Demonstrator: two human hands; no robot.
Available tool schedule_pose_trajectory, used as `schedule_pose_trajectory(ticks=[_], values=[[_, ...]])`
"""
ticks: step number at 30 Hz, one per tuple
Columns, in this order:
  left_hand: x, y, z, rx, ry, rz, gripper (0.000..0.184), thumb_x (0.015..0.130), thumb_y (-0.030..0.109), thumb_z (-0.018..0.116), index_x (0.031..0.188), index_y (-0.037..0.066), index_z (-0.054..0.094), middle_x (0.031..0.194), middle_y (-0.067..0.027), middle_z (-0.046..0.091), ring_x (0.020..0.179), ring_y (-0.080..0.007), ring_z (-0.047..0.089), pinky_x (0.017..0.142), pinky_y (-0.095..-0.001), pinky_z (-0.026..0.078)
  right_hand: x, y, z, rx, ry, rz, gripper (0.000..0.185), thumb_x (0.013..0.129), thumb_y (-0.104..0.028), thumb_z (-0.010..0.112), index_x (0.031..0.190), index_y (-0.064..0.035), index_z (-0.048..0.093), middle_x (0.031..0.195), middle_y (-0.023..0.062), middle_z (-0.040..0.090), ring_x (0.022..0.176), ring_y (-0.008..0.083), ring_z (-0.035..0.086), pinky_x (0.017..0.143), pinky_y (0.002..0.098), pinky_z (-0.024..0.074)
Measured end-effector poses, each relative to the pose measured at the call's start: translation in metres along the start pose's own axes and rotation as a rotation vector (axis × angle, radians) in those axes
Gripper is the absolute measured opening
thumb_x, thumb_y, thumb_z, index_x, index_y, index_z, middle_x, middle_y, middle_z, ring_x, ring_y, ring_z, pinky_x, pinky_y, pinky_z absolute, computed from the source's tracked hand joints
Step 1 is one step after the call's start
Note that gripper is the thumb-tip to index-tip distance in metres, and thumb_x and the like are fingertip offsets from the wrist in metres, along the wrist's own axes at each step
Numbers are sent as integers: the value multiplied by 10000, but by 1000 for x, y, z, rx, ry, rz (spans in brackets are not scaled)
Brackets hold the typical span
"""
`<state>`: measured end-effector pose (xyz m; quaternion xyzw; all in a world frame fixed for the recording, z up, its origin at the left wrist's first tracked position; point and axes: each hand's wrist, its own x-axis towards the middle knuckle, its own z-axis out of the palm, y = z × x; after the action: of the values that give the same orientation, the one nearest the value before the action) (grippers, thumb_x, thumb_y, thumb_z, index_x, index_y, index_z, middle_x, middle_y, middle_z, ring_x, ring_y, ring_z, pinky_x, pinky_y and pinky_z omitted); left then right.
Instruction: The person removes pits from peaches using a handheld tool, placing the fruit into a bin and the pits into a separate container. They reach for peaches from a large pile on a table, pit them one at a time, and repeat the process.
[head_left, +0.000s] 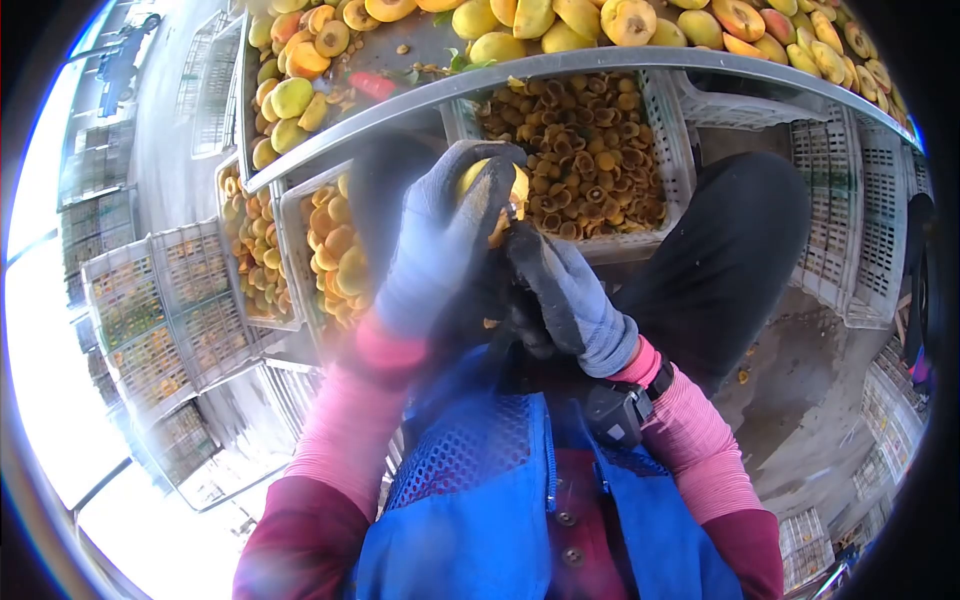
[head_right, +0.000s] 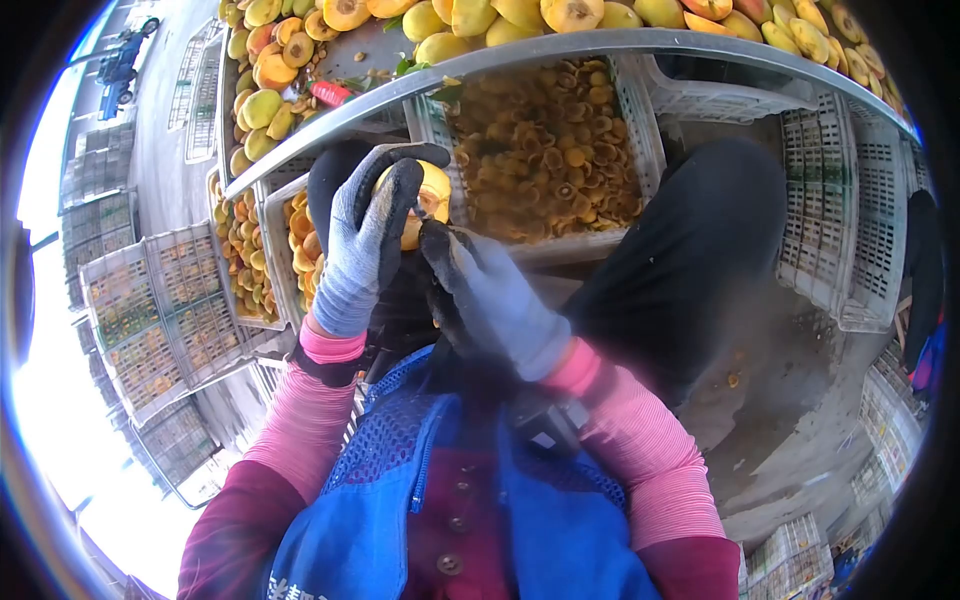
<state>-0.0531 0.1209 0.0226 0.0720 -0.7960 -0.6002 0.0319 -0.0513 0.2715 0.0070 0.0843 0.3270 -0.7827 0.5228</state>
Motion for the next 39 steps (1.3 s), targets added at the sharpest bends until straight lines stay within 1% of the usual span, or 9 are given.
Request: schedule_pose_trajectory(ticks=[13,20,22,23,27,29,31,33,39], values=[[-5,-14,5,-375,-218,-94,364,884,273,542,1075,-36,573,962,-140,620,801,-207,612,732,-302,488,7,26,-16,1076,-865,412,494,933,-578,319,986,-125,509,612,-15,413,417,118,369,385,287,326],[-18,-42,16,-1060,349,-534,502,909,415,467,1197,6,499,985,-139,612,836,-214,606,743,-334,504,6,18,-11,874,-682,202,492,938,-546,359,900,-71,484,504,-16,406,322,59,360,265,204,302],[-30,-35,6,-568,449,-136,319,856,195,591,1113,8,564,949,-113,625,855,-179,603,764,-305,500,12,20,-19,879,-593,227,491,951,-533,333,874,-75,492,525,-16,411,345,68,378,277,207,302],[-35,-22,-27,-1060,364,-525,282,822,98,632,1084,5,581,941,-110,628,858,-171,604,773,-294,500,14,24,-23,888,-513,257,488,955,-525,328,866,-75,495,532,-14,410,352,71,377,281,206,298],[-75,-55,-132,997,417,375,289,837,103,639,1098,-3,576,964,-108,648,833,-207,633,777,-299,501,14,22,-27,740,-487,302,482,958,-517,332,866,-75,503,537,-5,398,358,74,352,288,201,268],[-82,-38,-152,472,381,-432,276,846,141,633,1091,17,600,909,-109,659,817,-210,637,740,-305,493,13,20,-26,661,-491,302,483,956,-521,338,863,-77,505,532,-3,389,354,72,334,287,202,254],[-82,-52,-184,1141,210,-576,380,806,315,670,1074,50,617,891,-104,633,787,-216,607,723,-276,472,21,22,-33,630,-456,328,488,950,-531,347,855,-82,511,527,-7,378,355,68,321,288,203,246],[-48,-28,-173,761,491,-499,286,826,329,631,944,73,674,805,-103,642,741,-230,607,705,-339,464,28,23,-37,630,-425,351,489,946,-536,357,837,-87,517,526,-11,373,354,68,309,290,201,237],[104,-42,-199,1285,422,-336,454,781,471,622,1046,104,592,947,-137,639,903,-302,626,775,-412,469,35,8,-40,447,-29,338,479,931,-543,395,775,-112,533,521,-22,354,354,68,285,303,210,211]])
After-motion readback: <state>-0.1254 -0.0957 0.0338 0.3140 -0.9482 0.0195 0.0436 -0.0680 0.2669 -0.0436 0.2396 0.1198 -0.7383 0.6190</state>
